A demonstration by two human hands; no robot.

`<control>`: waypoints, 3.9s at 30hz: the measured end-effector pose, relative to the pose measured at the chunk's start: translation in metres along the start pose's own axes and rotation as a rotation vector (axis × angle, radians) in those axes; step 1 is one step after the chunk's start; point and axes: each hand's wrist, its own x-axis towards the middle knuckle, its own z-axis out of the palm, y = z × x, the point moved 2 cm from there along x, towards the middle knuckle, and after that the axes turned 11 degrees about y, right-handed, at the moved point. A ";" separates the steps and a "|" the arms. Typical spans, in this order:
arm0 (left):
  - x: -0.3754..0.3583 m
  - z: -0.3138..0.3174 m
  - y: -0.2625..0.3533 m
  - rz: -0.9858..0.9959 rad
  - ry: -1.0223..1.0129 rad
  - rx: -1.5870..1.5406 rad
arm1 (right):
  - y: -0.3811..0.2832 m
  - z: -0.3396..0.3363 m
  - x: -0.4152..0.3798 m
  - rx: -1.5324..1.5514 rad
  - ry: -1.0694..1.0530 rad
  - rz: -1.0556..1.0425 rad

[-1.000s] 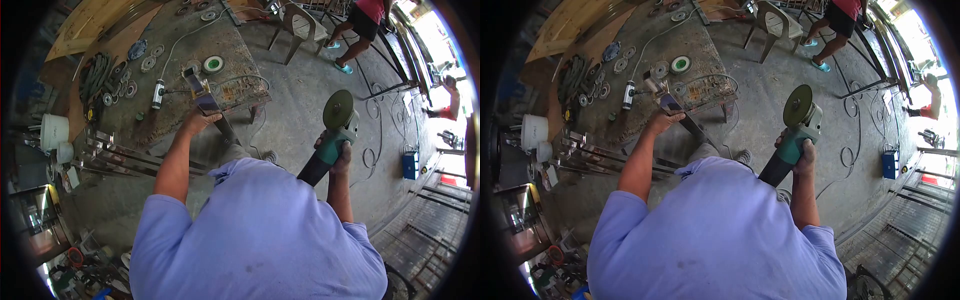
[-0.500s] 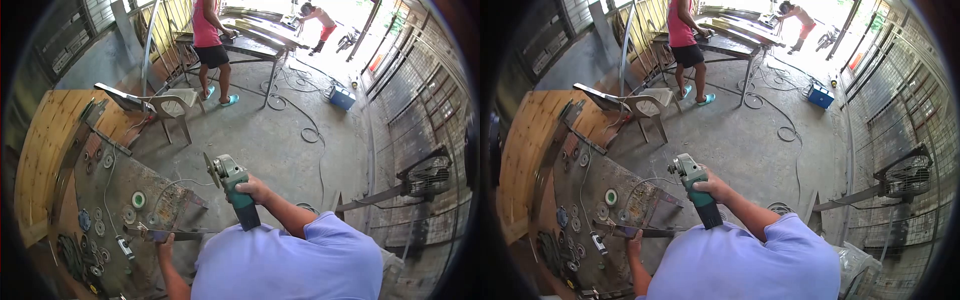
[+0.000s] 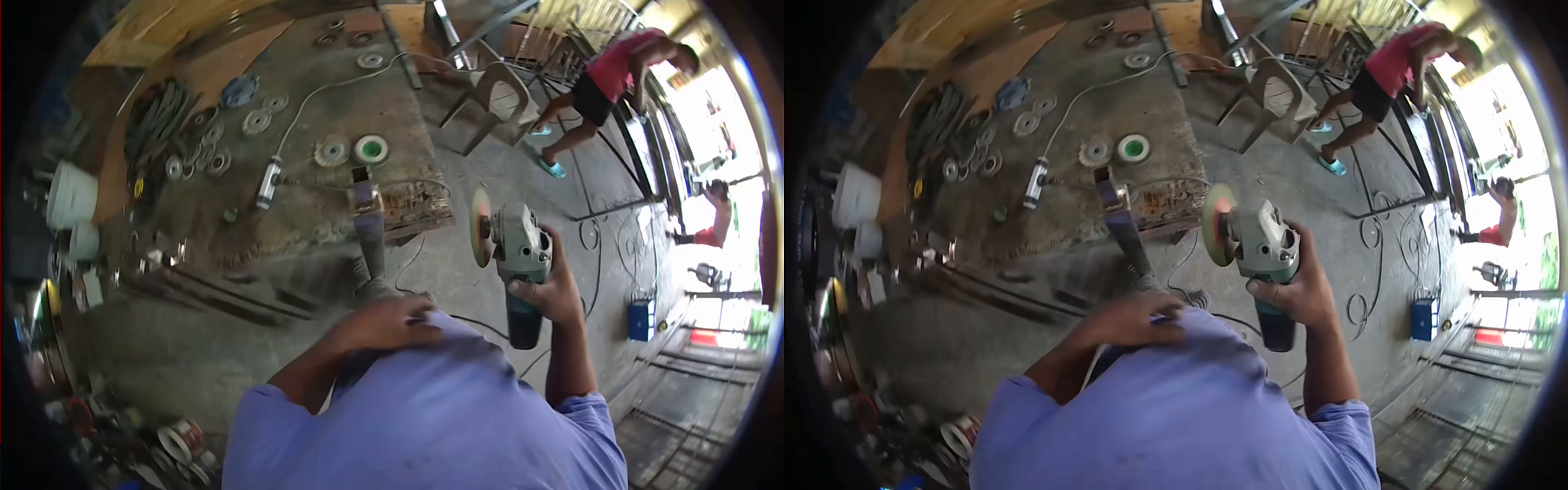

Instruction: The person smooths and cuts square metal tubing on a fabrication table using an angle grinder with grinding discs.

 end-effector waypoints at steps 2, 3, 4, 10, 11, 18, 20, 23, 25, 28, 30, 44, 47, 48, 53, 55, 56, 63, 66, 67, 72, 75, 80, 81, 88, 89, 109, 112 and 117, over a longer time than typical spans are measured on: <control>0.007 0.023 0.030 0.122 -0.074 -0.162 | -0.031 0.011 0.005 -0.210 -0.077 -0.089; 0.011 0.036 0.038 0.183 -0.093 -0.287 | -0.049 0.021 0.006 -0.294 -0.113 -0.137; 0.018 0.042 0.046 0.175 -0.115 -0.416 | -0.065 0.030 0.008 -0.378 -0.147 -0.188; 0.018 0.044 0.078 -0.053 -0.210 -1.293 | -0.109 0.069 0.021 -0.736 -0.401 -0.205; 0.018 0.046 0.076 -0.083 -0.230 -1.432 | -0.110 0.073 0.024 -0.758 -0.432 -0.210; 0.021 0.032 0.069 -0.051 -0.066 -1.603 | -0.109 0.097 0.042 -0.889 -0.592 -0.134; 0.020 0.027 0.065 -0.044 -0.058 -1.564 | -0.114 0.103 0.046 -0.881 -0.635 -0.119; 0.017 0.014 0.060 -0.031 -0.095 -1.426 | -0.126 0.113 0.051 -0.910 -0.672 -0.082; 0.018 0.014 0.056 -0.016 -0.107 -1.446 | -0.126 0.118 0.053 -0.918 -0.680 -0.062; 0.018 0.018 0.052 0.014 -0.101 -1.590 | -0.124 0.123 0.059 -0.906 -0.685 -0.053; 0.017 0.011 0.051 0.022 -0.127 -1.572 | -0.122 0.124 0.063 -0.912 -0.699 -0.037; 0.019 -0.004 0.043 0.160 -0.158 -1.403 | -0.121 0.136 0.079 -0.996 -0.753 -0.029; 0.019 -0.009 0.042 0.236 -0.126 -1.423 | -0.116 0.137 0.079 -0.975 -0.758 -0.117; 0.018 -0.011 0.042 0.225 -0.123 -1.414 | -0.115 0.138 0.079 -0.967 -0.755 -0.142; 0.014 -0.015 0.042 0.198 -0.009 -1.370 | -0.119 0.146 0.080 -0.986 -0.763 -0.113; 0.013 -0.015 0.041 0.236 0.051 -1.375 | -0.118 0.148 0.079 -0.966 -0.758 -0.140; 0.013 -0.014 0.039 0.241 0.059 -1.371 | -0.118 0.150 0.079 -0.951 -0.752 -0.149; 0.017 -0.008 0.045 0.167 -0.106 -1.441 | -0.120 0.139 0.082 -1.059 -0.766 -0.105; 0.021 -0.008 0.052 0.111 -0.149 -1.514 | -0.124 0.135 0.083 -1.058 -0.791 -0.154; 0.021 -0.006 0.051 0.117 -0.133 -1.513 | -0.124 0.135 0.084 -1.044 -0.800 -0.158; 0.018 -0.014 0.047 0.204 -0.046 -1.406 | -0.121 0.142 0.086 -0.937 -0.802 -0.284; 0.016 -0.012 0.046 0.227 0.041 -1.386 | -0.124 0.150 0.087 -1.011 -0.810 -0.136; 0.013 -0.010 0.045 0.220 0.078 -1.367 | -0.117 0.150 0.084 -0.961 -0.801 -0.290; 0.013 -0.008 0.043 0.214 0.077 -1.361 | -0.117 0.150 0.084 -0.978 -0.798 -0.287; 0.014 -0.008 0.041 0.170 0.033 -1.341 | -0.114 0.145 0.077 -0.986 -0.753 -0.235; 0.014 -0.010 0.042 0.169 0.003 -1.374 | -0.114 0.145 0.077 -0.983 -0.751 -0.220; 0.012 0.001 0.037 0.130 0.003 -1.498 | -0.116 0.151 0.072 -0.976 -0.734 -0.172; 0.010 -0.001 0.037 0.124 -0.014 -1.480 | -0.116 0.148 0.069 -0.968 -0.712 -0.162; 0.009 0.000 0.037 0.070 -0.124 -1.497 | -0.115 0.145 0.069 -0.992 -0.717 -0.174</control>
